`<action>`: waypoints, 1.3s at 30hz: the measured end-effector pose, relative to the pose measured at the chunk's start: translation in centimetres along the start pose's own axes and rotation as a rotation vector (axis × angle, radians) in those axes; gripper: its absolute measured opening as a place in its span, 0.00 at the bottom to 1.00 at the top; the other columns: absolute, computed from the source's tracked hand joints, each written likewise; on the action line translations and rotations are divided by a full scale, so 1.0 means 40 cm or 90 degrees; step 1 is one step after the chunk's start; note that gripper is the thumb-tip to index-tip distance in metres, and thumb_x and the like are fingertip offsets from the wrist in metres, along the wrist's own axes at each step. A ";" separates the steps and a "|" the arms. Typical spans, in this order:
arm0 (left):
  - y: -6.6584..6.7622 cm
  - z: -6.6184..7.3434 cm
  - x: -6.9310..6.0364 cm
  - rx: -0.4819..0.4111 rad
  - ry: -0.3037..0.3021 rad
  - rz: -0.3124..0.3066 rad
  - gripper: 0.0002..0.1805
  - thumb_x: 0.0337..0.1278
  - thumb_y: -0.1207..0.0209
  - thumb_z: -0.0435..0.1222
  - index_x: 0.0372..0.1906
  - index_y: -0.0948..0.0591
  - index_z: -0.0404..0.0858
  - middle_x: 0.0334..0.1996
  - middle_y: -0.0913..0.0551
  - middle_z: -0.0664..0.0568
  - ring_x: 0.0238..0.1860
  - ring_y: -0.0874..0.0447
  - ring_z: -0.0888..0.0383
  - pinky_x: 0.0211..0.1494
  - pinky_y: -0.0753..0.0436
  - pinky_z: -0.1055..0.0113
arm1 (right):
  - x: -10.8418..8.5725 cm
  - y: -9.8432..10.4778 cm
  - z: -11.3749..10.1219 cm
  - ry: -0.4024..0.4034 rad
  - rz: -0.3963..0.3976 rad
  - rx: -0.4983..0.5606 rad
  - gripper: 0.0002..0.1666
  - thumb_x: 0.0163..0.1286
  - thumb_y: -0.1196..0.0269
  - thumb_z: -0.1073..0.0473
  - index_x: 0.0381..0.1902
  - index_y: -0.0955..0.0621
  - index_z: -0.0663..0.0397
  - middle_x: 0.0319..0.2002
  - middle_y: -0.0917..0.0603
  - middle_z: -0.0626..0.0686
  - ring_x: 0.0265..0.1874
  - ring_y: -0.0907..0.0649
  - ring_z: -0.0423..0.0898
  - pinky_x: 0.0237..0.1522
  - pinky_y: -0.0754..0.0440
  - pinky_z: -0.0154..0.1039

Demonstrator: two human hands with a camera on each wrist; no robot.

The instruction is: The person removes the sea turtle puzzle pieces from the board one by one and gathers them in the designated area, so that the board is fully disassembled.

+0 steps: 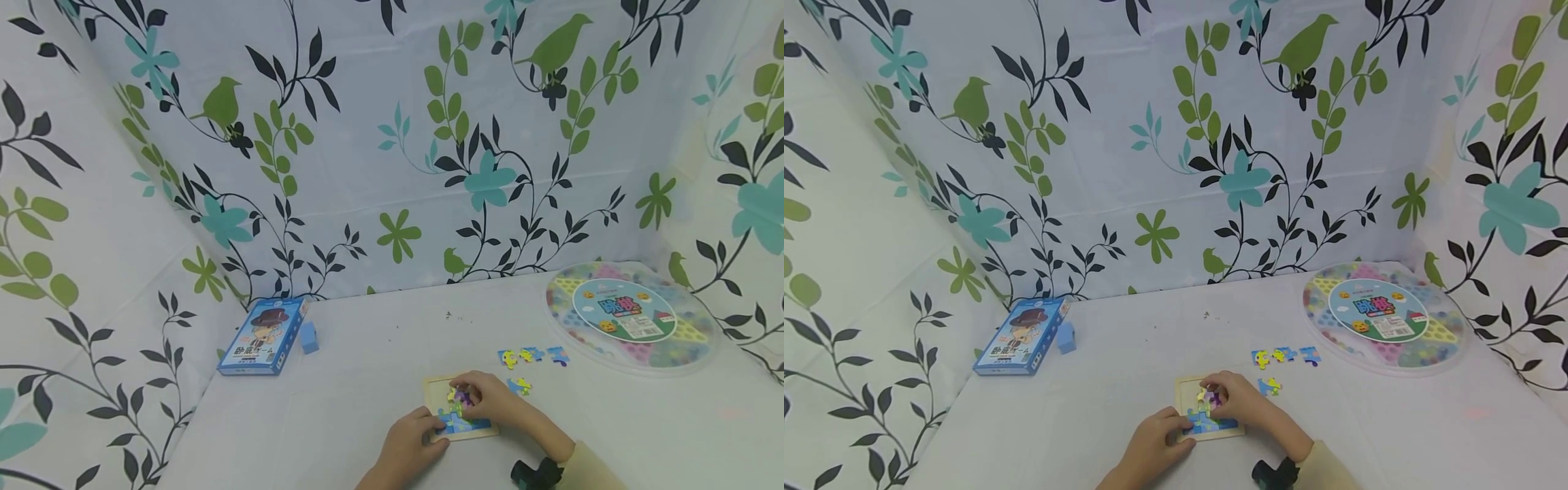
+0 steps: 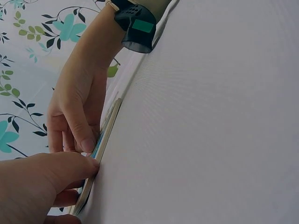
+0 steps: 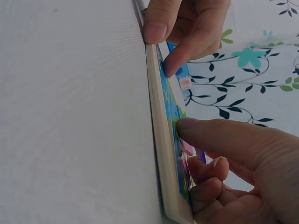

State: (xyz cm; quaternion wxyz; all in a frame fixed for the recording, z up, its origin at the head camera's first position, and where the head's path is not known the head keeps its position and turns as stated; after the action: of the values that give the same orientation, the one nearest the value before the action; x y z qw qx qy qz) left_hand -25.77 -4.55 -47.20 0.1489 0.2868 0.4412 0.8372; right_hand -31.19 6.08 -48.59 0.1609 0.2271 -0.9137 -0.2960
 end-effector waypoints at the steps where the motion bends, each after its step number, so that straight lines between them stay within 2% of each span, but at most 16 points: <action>1: 0.000 0.000 0.000 0.002 0.001 -0.001 0.10 0.41 0.34 0.40 0.32 0.17 0.42 0.26 0.27 0.65 0.23 0.35 0.73 0.27 0.33 0.80 | 0.000 0.001 0.001 -0.002 0.002 0.003 0.25 0.47 0.32 0.66 0.46 0.24 0.61 0.34 0.24 0.46 0.16 0.34 0.34 0.19 0.34 0.30; 8: -0.002 0.002 -0.001 0.018 -0.012 0.003 0.10 0.41 0.35 0.41 0.33 0.16 0.43 0.25 0.28 0.66 0.22 0.37 0.73 0.25 0.35 0.80 | -0.001 0.009 -0.002 0.016 0.019 0.030 0.22 0.48 0.34 0.68 0.44 0.23 0.58 0.31 0.24 0.46 0.17 0.32 0.34 0.20 0.33 0.30; 15: -0.016 0.029 -0.005 0.067 -0.108 -0.003 0.12 0.46 0.37 0.39 0.40 0.16 0.44 0.28 0.30 0.62 0.22 0.38 0.75 0.26 0.35 0.84 | -0.005 0.016 -0.003 0.027 0.030 0.051 0.21 0.51 0.34 0.67 0.45 0.21 0.60 0.31 0.24 0.46 0.18 0.31 0.35 0.21 0.31 0.31; 18: -0.014 0.037 -0.007 0.070 -0.131 -0.002 0.12 0.47 0.37 0.38 0.40 0.16 0.44 0.30 0.30 0.61 0.24 0.36 0.75 0.27 0.35 0.84 | -0.003 0.019 0.001 0.015 0.035 0.050 0.21 0.52 0.34 0.65 0.46 0.22 0.61 0.31 0.23 0.45 0.19 0.31 0.36 0.21 0.30 0.32; 24: -0.014 0.036 -0.007 0.060 -0.129 -0.007 0.12 0.47 0.38 0.37 0.40 0.17 0.43 0.31 0.31 0.61 0.25 0.35 0.74 0.28 0.34 0.84 | 0.001 0.024 0.011 -0.017 0.054 0.047 0.20 0.49 0.33 0.67 0.42 0.23 0.60 0.26 0.23 0.44 0.19 0.29 0.37 0.22 0.30 0.32; 29: -0.016 0.035 -0.007 0.060 -0.124 -0.012 0.12 0.47 0.38 0.37 0.40 0.17 0.43 0.31 0.31 0.61 0.25 0.34 0.74 0.27 0.34 0.84 | 0.001 0.017 0.011 -0.009 0.042 0.046 0.16 0.48 0.34 0.70 0.36 0.24 0.58 0.20 0.27 0.43 0.17 0.30 0.35 0.20 0.30 0.31; 34: -0.016 0.040 -0.005 0.077 -0.126 -0.018 0.12 0.47 0.38 0.37 0.40 0.17 0.44 0.31 0.31 0.60 0.24 0.36 0.74 0.26 0.36 0.83 | 0.000 0.013 0.003 0.008 0.030 0.055 0.16 0.48 0.35 0.70 0.36 0.25 0.59 0.18 0.28 0.43 0.16 0.31 0.35 0.18 0.32 0.29; 39: -0.019 0.049 -0.003 0.106 -0.139 -0.032 0.12 0.47 0.39 0.37 0.41 0.17 0.44 0.30 0.31 0.60 0.23 0.37 0.74 0.24 0.37 0.83 | -0.001 0.018 -0.002 0.013 0.046 0.055 0.16 0.49 0.34 0.70 0.36 0.25 0.58 0.19 0.28 0.43 0.17 0.31 0.35 0.19 0.33 0.29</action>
State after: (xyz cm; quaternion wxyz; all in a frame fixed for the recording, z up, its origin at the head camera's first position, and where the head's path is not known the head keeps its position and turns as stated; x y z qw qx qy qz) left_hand -24.48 -2.91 -47.01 0.1924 0.3766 0.4975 0.7574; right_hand -31.34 6.57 -48.09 0.1709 0.2039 -0.9314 -0.2484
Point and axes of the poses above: each hand's wrist, its own x-axis towards the middle knuckle, its own y-axis out of the back of the hand, z = x × y, the point moved 10 cm from there along x, towards the middle knuckle
